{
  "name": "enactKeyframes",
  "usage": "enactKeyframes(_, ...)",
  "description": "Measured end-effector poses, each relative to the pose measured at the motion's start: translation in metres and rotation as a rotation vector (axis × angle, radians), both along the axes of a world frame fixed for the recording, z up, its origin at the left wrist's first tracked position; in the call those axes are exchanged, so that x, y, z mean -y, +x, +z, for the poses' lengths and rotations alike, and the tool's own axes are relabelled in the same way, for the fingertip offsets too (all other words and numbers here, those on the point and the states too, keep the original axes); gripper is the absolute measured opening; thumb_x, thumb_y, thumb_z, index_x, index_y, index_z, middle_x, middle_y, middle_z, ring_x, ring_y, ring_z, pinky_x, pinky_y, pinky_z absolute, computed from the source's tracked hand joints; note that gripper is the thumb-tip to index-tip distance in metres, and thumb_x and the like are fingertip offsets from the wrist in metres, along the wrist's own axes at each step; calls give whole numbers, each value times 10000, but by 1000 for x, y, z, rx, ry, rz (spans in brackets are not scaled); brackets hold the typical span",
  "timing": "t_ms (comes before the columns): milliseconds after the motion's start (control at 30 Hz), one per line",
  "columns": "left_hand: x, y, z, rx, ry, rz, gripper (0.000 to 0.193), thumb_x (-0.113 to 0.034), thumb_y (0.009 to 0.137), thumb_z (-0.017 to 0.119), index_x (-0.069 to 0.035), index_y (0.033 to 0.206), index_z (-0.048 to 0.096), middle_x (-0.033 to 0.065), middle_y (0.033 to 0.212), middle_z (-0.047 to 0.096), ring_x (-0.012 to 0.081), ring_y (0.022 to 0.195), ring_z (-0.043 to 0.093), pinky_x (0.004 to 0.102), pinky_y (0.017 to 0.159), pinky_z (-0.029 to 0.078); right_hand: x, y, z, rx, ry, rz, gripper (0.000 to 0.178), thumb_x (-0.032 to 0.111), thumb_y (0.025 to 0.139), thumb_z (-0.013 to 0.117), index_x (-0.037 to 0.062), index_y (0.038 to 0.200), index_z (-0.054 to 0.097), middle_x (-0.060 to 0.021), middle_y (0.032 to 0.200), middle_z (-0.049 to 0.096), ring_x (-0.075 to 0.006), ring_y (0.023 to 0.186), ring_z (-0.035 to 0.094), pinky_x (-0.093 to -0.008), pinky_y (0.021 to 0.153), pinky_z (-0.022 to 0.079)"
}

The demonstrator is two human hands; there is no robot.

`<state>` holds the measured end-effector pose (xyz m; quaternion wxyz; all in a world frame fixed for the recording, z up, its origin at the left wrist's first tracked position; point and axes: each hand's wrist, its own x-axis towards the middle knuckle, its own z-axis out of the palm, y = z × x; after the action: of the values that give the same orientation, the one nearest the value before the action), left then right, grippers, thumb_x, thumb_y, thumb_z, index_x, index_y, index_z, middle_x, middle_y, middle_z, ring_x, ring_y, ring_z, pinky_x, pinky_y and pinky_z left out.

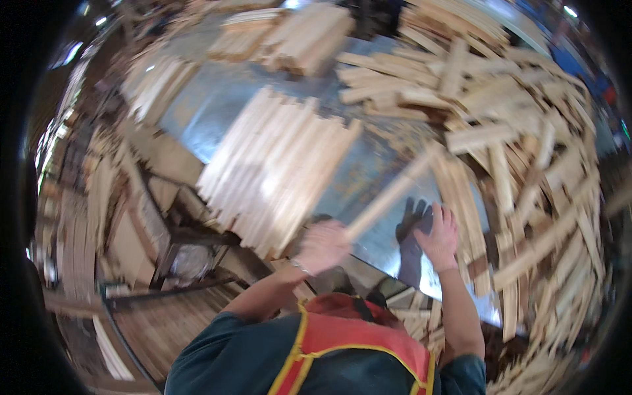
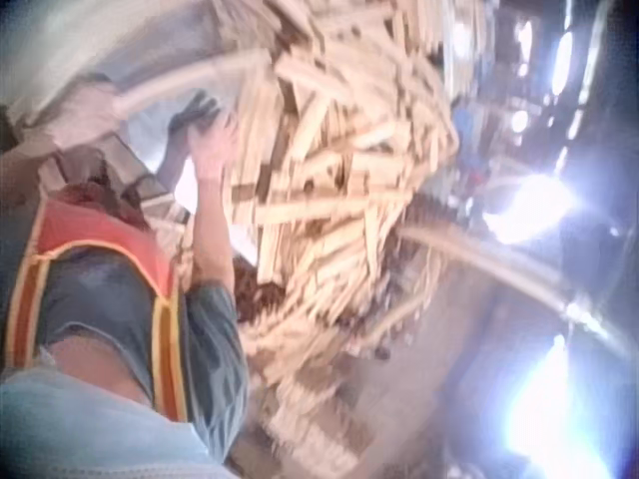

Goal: The person picks up wooden planks from a large pile on a metal table and arranges them into neat stacks. They repeatedly gather handfuls of planks, align them, and place them into organized piles on the table surface.

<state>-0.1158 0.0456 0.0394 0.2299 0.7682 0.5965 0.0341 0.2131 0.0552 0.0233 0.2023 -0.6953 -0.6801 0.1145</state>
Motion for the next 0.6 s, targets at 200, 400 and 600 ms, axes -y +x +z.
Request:
enactKeyframes(200,-13,-89,-23,-390,217,121,890,-439,871,753,-90,1603,386,178,1607,428,410,1517,351,555,1263,254,11,97,-30,206,-496,-510,1078,510,690,886,166,1583,389,-182,1607,424,-451,1503,368,-561,1203,369)
enactKeyframes(400,-1,-45,-17,-340,290,-87,972,-504,863,754,-94,1645,348,165,1640,405,405,1531,334,553,1274,214,-6,119,9,229,-769,-425,1196,579,689,877,200,1657,285,-254,1536,485,-468,1411,493,-527,1155,438)
enactKeyframes(600,8,77,-36,-127,99,-44,946,-564,857,723,-71,1605,419,198,1603,441,379,1517,357,537,1239,267,23,42,-34,-394,-574,-259,889,280,758,791,194,1571,443,-276,1243,668,-436,1124,675,-466,1028,548)
